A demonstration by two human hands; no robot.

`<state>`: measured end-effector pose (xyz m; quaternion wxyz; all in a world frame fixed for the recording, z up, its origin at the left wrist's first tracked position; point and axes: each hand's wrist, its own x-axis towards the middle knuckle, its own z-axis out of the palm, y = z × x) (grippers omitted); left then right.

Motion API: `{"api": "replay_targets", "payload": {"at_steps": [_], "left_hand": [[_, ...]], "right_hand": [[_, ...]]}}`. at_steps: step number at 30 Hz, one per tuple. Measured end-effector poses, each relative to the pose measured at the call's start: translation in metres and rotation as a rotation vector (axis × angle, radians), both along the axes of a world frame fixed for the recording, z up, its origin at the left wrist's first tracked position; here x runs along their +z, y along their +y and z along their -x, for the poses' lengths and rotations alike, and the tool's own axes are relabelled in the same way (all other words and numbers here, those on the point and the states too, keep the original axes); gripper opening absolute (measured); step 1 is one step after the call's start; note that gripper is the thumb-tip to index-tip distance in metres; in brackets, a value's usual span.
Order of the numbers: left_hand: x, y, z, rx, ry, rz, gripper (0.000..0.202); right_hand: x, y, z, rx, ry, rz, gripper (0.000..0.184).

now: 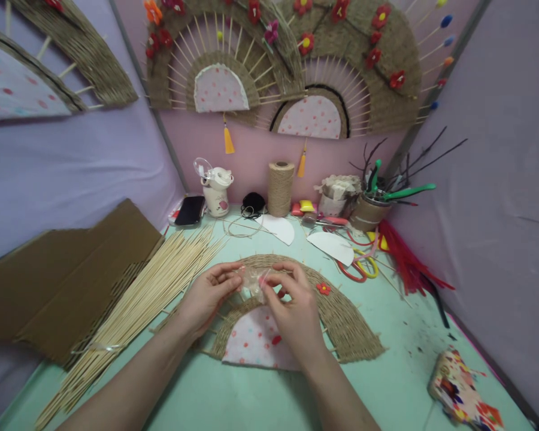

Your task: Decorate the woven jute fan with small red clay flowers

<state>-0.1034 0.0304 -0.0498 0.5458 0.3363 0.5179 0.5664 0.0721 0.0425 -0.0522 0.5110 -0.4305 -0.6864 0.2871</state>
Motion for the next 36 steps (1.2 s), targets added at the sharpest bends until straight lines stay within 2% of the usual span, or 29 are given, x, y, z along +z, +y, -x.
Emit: {"api": "replay_targets", "payload": {"at_steps": [4,6,9,13,18,21,22,23,24,26,28,30,32,34,36], "left_hand": [[0.004,0.001,0.004,0.042,0.026,-0.007,0.04],[0.005,0.002,0.007,0.065,0.064,-0.01,0.042],[0.005,0.006,0.015,0.126,0.165,-0.04,0.044],[-0.001,0.018,0.04,0.264,0.393,-0.099,0.044],[-0.008,0.027,0.071,0.311,0.746,-0.087,0.027],[-0.006,0.022,0.064,0.363,0.952,-0.147,0.032],[-0.004,0.018,0.057,0.377,1.1,-0.213,0.033],[-0.001,0.013,0.047,0.354,1.191,-0.299,0.033],[0.001,0.008,0.036,0.292,1.198,-0.38,0.031],[0.004,-0.004,0.012,0.061,1.06,-0.45,0.027],[0.005,-0.017,-0.01,-0.143,0.891,-0.363,0.022],[0.003,-0.027,-0.028,-0.258,0.725,-0.223,0.024],[-0.002,-0.032,-0.038,-0.382,0.478,-0.091,0.029],[-0.007,-0.034,-0.043,-0.399,0.24,-0.013,0.028],[-0.012,-0.032,-0.044,-0.351,0.116,0.015,0.021]], "right_hand": [[0.011,0.003,-0.023,-0.035,-0.058,0.051,0.015],[0.014,0.0,-0.037,0.036,-0.183,0.127,0.014],[0.014,-0.008,-0.05,0.231,-0.412,0.213,0.014],[0.008,-0.017,-0.049,0.42,-0.545,0.232,0.022],[0.0,-0.017,-0.047,0.451,-0.633,0.239,0.026],[-0.002,-0.018,-0.048,0.444,-0.65,0.24,0.027],[-0.003,-0.018,-0.048,0.441,-0.656,0.244,0.026],[-0.002,-0.019,-0.047,0.436,-0.664,0.248,0.025],[-0.002,-0.02,-0.047,0.434,-0.674,0.251,0.023],[0.0,-0.021,-0.045,0.427,-0.691,0.254,0.019],[0.003,-0.021,-0.044,0.402,-0.674,0.252,0.015],[0.005,-0.02,-0.043,0.365,-0.596,0.245,0.012],[0.007,-0.02,-0.042,0.33,-0.498,0.226,0.01],[0.007,-0.019,-0.041,0.316,-0.436,0.197,0.01],[0.006,-0.02,-0.041,0.313,-0.42,0.178,0.009]]}}
